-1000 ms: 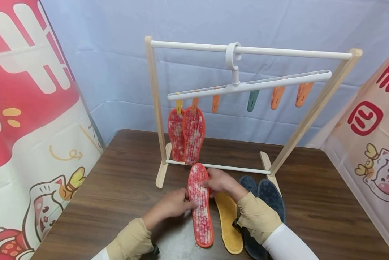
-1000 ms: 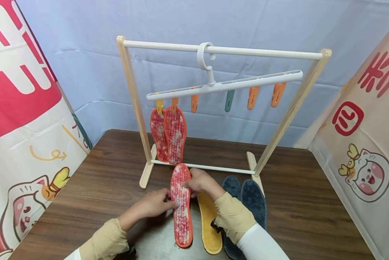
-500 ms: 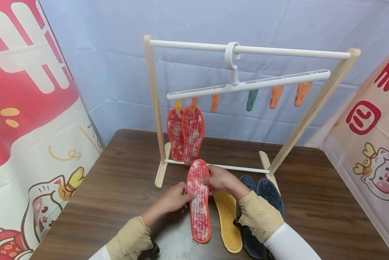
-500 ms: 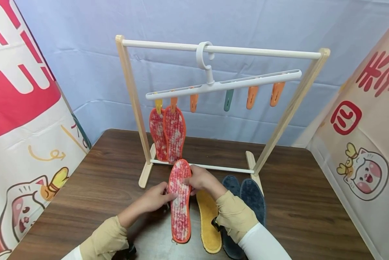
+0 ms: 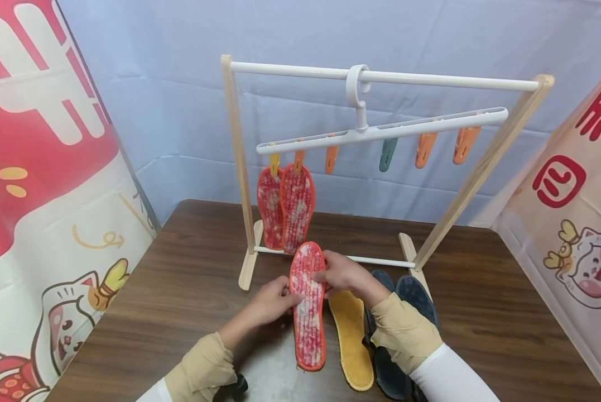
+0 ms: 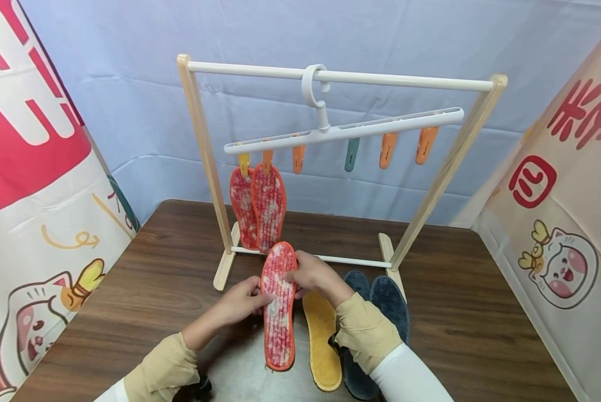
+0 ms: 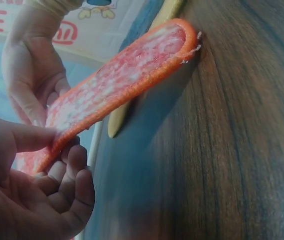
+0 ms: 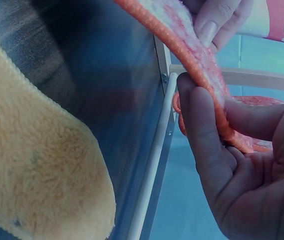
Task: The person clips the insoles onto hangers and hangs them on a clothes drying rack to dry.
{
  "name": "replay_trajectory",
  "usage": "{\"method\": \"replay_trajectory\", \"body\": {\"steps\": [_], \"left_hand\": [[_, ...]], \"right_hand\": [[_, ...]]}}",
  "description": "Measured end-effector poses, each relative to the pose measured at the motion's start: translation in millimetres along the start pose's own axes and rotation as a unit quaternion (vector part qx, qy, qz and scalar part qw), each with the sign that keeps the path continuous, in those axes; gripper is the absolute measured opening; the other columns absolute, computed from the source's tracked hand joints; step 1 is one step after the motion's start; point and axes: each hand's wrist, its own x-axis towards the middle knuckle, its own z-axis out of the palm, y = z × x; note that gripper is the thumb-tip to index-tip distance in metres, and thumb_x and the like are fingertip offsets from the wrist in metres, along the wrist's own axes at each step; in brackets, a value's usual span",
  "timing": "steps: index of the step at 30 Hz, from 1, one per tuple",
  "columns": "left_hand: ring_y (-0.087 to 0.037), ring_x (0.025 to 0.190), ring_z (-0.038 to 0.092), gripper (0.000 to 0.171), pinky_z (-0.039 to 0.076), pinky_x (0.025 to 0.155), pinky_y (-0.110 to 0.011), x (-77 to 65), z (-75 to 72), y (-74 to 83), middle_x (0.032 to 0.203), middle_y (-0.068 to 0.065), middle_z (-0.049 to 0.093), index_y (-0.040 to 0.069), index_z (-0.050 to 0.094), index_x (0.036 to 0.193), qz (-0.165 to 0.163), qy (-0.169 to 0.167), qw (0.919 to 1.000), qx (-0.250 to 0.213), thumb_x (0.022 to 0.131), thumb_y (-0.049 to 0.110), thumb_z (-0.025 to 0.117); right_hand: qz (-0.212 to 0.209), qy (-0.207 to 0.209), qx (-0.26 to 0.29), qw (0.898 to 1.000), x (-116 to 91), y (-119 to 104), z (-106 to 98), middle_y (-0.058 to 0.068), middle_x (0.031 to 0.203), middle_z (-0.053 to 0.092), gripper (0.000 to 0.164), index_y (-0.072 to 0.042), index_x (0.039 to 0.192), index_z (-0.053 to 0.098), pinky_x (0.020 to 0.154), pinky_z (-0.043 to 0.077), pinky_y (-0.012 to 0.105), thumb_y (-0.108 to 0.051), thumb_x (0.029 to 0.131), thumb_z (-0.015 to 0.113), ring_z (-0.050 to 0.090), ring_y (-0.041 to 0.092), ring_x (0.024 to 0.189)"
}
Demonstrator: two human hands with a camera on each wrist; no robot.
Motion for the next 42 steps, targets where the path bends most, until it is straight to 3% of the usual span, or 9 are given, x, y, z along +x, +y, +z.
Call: {"method": "replay_trajectory", "body": {"steps": [10, 19, 27, 37, 42], "left_hand": [[-0.021, 0.080, 0.068, 0.022, 0.055, 0.068, -0.032, 1.6, 0.6, 2.9, 0.089, -0.005, 0.068, 0.000, 0.059, 0.111, 0.011, -0.003, 0.9991, -0.041, 0.099, 0.017, 0.067], [-0.024, 0.071, 0.066, 0.021, 0.050, 0.060, -0.028, 2.5, 0.4, 4.9, 0.079, -0.001, 0.065, 0.002, 0.059, 0.108, 0.027, 0.006, 0.9992, -0.027, 0.099, 0.018, 0.067], [-0.018, 0.067, 0.063, 0.021, 0.049, 0.059, -0.029, 3.5, -1.9, 7.6, 0.077, -0.001, 0.066, 0.002, 0.060, 0.107, 0.030, 0.006, 0.9993, -0.021, 0.099, 0.020, 0.067], [-0.033, 0.074, 0.068, 0.022, 0.051, 0.060, -0.030, 3.9, -3.8, 12.8, 0.081, -0.003, 0.069, 0.001, 0.060, 0.108, 0.029, -0.002, 0.9991, -0.030, 0.099, 0.019, 0.067], [-0.030, 0.075, 0.069, 0.023, 0.050, 0.061, -0.030, 5.8, -4.2, 13.7, 0.085, -0.005, 0.072, 0.000, 0.060, 0.110, 0.031, -0.004, 0.9990, -0.032, 0.099, 0.019, 0.067]], "right_hand": [[-0.006, 0.010, -0.008, 1.000, -1.8, -2.0, -3.2, 0.016, 0.093, 0.068, 0.041, 0.002, 0.138, 0.045, 0.068, 0.060, 0.043, -0.008, 0.101, 0.061, 0.070, 0.022, 0.070], [-0.009, 0.007, -0.004, 1.000, -3.5, -4.3, -6.2, 0.015, 0.095, 0.069, 0.042, 0.001, 0.140, 0.044, 0.066, 0.060, 0.040, -0.009, 0.102, 0.060, 0.071, 0.021, 0.071], [-0.008, 0.010, -0.010, 1.000, -4.4, -5.2, -8.3, 0.015, 0.093, 0.070, 0.042, 0.001, 0.140, 0.042, 0.069, 0.060, 0.044, -0.010, 0.103, 0.060, 0.071, 0.022, 0.071], [-0.007, 0.013, -0.011, 1.000, -5.3, -7.0, -10.7, 0.015, 0.094, 0.070, 0.042, 0.000, 0.140, 0.043, 0.069, 0.060, 0.043, -0.011, 0.103, 0.060, 0.072, 0.022, 0.072], [-0.007, 0.014, -0.006, 1.000, -5.4, -6.8, -12.4, 0.015, 0.095, 0.069, 0.043, 0.000, 0.140, 0.042, 0.067, 0.060, 0.041, -0.012, 0.103, 0.060, 0.072, 0.023, 0.072]]}}
